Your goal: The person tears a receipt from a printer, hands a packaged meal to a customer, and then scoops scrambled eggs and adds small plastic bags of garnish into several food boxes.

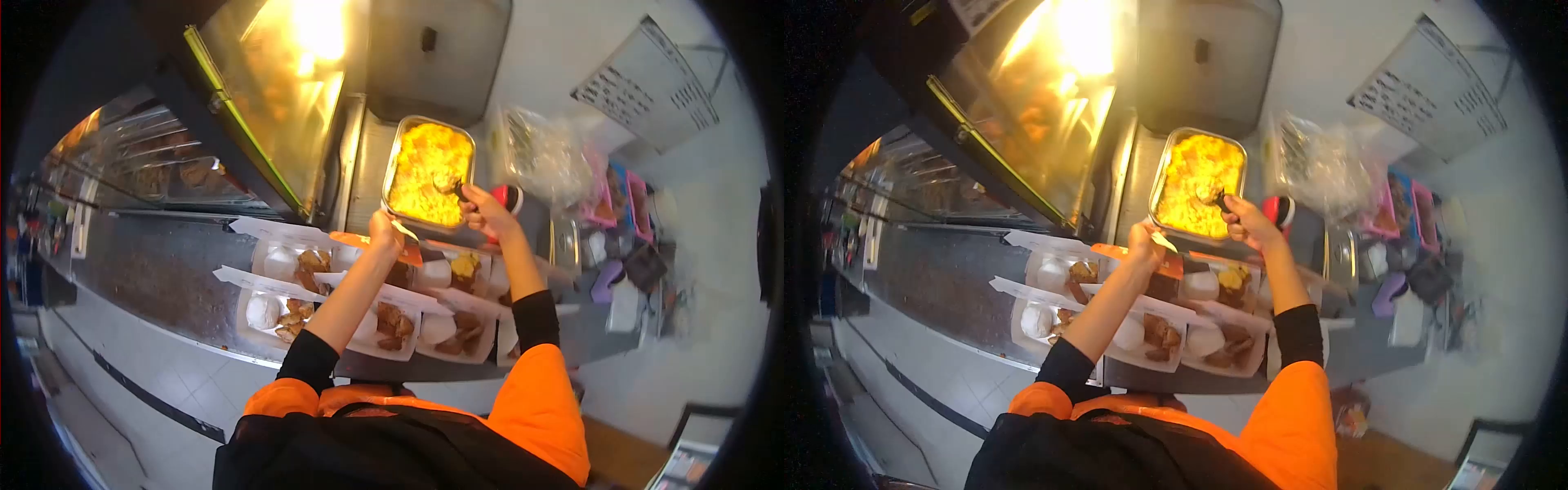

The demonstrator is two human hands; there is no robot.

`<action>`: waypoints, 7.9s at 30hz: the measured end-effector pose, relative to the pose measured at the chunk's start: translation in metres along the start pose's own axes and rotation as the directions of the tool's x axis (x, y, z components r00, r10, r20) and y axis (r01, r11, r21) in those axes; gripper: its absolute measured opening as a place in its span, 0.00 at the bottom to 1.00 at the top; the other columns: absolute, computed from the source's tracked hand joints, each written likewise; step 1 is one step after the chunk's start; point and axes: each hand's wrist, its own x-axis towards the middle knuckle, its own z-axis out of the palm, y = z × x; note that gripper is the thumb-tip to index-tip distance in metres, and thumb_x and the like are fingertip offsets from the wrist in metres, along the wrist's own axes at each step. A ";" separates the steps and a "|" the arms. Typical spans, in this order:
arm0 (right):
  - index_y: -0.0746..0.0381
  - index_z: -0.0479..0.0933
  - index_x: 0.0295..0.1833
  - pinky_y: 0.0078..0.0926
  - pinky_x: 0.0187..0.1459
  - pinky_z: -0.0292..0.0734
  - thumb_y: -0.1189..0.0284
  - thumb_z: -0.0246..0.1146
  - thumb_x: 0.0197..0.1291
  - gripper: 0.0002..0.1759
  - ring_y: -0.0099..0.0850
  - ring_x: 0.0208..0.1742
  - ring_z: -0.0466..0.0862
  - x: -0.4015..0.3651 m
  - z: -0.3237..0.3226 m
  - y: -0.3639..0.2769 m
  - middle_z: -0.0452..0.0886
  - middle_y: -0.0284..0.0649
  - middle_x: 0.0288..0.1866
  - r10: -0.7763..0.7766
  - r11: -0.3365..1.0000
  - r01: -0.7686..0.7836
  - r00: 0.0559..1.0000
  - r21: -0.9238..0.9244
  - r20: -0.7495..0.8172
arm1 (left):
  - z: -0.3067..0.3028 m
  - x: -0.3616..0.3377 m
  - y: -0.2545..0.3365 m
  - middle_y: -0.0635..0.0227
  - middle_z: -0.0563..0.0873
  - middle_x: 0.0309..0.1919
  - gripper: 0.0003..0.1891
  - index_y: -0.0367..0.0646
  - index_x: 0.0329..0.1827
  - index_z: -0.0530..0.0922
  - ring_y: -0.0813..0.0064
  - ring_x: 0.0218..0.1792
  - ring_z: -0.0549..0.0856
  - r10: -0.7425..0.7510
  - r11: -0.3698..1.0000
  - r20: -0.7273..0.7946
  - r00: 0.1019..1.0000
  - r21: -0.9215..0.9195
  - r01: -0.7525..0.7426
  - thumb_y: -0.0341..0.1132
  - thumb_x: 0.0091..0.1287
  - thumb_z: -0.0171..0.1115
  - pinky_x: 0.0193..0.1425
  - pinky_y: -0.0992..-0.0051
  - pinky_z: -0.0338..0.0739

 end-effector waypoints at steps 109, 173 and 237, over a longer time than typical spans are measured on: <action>0.73 0.59 0.53 0.38 0.26 0.76 0.73 0.51 0.52 0.24 0.42 0.26 0.82 0.115 0.044 0.025 0.80 0.49 0.26 -0.325 -0.404 -0.114 0.945 -0.908 0.026 | -0.011 0.097 -0.007 0.54 0.76 0.37 0.13 0.39 0.32 0.69 0.55 0.44 0.73 -0.189 0.982 -0.043 0.981 -0.018 0.188 0.31 0.44 0.41 0.56 0.53 0.63; 0.53 0.51 0.66 0.34 0.29 0.71 0.63 0.48 0.63 0.27 0.41 0.32 0.79 -0.292 -0.021 0.223 0.77 0.49 0.35 -0.582 0.672 -0.632 -0.129 -0.385 -0.803 | -0.011 0.064 0.020 0.44 0.27 0.65 0.38 0.28 0.62 0.25 0.37 0.65 0.33 -0.307 0.943 0.080 0.948 0.158 0.292 0.34 0.55 0.34 0.64 0.47 0.20; 0.59 0.59 0.63 0.16 0.26 0.62 0.55 0.53 0.61 0.30 0.18 0.26 0.65 -0.086 0.068 0.024 0.68 0.31 0.31 0.145 0.864 -0.083 0.986 -0.497 0.087 | -0.102 -0.196 0.072 0.56 0.79 0.40 0.24 0.38 0.51 0.69 0.56 0.38 0.80 -0.050 -0.213 0.621 0.782 0.759 -0.616 0.20 0.47 0.43 0.44 0.66 0.74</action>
